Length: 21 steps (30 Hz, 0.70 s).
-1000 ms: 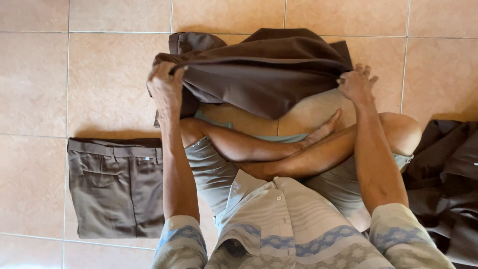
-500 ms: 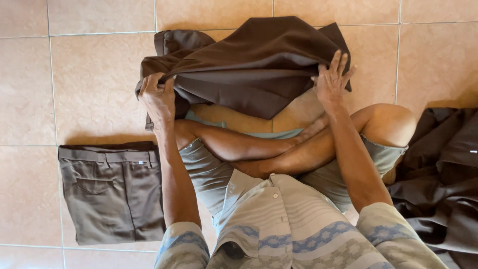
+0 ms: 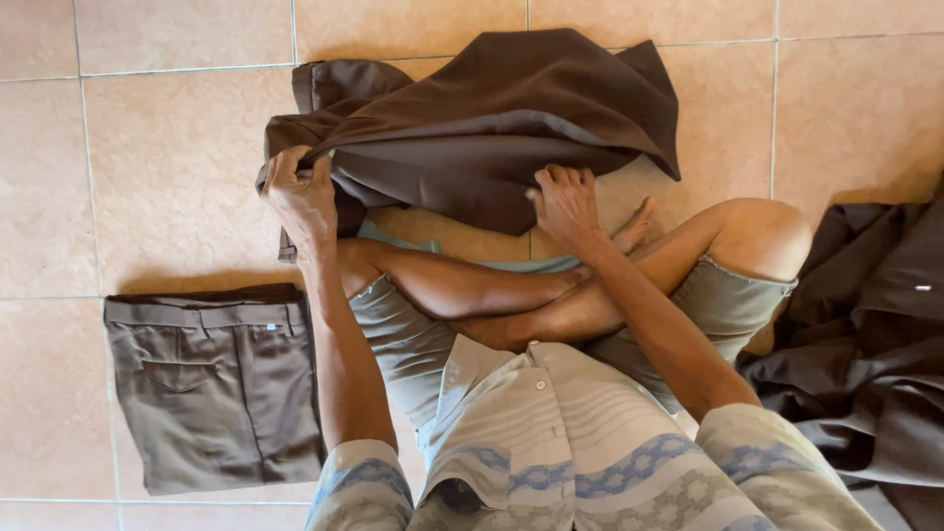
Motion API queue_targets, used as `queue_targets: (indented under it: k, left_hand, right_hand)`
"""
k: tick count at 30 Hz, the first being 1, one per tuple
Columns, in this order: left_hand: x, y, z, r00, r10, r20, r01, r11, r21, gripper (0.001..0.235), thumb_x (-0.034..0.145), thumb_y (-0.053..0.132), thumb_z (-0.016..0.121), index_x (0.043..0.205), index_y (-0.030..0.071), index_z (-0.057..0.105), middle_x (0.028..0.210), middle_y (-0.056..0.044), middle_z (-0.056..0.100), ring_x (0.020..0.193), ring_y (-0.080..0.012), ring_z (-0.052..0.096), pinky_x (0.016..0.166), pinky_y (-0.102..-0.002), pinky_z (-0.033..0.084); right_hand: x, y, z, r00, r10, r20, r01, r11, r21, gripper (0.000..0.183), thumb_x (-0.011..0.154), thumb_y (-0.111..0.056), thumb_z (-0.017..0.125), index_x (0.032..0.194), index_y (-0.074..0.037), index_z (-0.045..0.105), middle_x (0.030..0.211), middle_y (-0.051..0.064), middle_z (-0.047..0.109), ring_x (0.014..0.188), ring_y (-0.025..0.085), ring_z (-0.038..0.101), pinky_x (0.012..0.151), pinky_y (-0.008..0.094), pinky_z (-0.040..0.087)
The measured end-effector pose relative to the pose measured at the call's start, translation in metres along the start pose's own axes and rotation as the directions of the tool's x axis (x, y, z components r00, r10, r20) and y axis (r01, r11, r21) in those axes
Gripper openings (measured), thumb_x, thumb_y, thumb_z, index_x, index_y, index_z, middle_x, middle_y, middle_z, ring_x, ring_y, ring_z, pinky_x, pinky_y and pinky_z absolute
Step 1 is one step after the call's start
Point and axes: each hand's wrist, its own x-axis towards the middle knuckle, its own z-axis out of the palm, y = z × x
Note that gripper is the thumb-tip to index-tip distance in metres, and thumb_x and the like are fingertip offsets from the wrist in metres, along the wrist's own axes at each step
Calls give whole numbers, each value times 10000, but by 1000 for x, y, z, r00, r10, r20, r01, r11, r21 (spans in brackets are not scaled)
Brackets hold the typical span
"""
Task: The person sits cross-legged on a tiled floor and folds a pair of brown trousers by hand. They smooth the fabric, fold the legs inward, and then fold the garment in half before placing it aside. The person repeats this process with a second pair of trousers.
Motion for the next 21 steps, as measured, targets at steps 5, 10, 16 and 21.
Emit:
queue_targets:
  k: [5, 10, 16, 21]
  left_hand:
    - [-5, -5, 6, 999, -32, -32, 32, 999, -9, 199, 695, 47, 859, 850, 134, 768, 767, -75, 704, 728, -316, 741, 663, -401, 600]
    - [-6, -20, 4, 997, -63, -41, 64, 998, 3, 172, 718, 54, 824, 852, 146, 769, 773, -75, 714, 740, -307, 735, 680, -395, 600]
    - [-22, -58, -7, 977, -190, 95, 175, 973, 147, 137, 806, 77, 771, 941, 96, 754, 853, -119, 739, 792, -349, 737, 736, -476, 600]
    - [-34, -66, -14, 862, -325, 388, 155, 899, 410, 283, 791, 46, 733, 1071, 85, 739, 937, -148, 750, 895, -416, 736, 824, -545, 583]
  right_hand:
    - [-22, 12, 37, 957, 107, 270, -89, 993, -76, 260, 876, -286, 759, 1110, -216, 669, 1027, 40, 631, 927, 259, 650, 817, 414, 485]
    - [-4, 11, -2, 986, -8, 167, -17, 989, 146, 198, 806, -147, 722, 964, -170, 606, 863, 82, 609, 805, 297, 661, 895, 491, 450]
    - [-4, 1, -91, 992, -80, 101, -11, 726, 687, 76, 973, -77, 549, 966, -142, 511, 759, 49, 567, 703, 268, 670, 846, 413, 524]
    - [0, 0, -111, 945, -49, 323, -211, 662, 719, 43, 1023, -101, 514, 1059, -110, 494, 806, 110, 566, 682, 338, 659, 664, 470, 543]
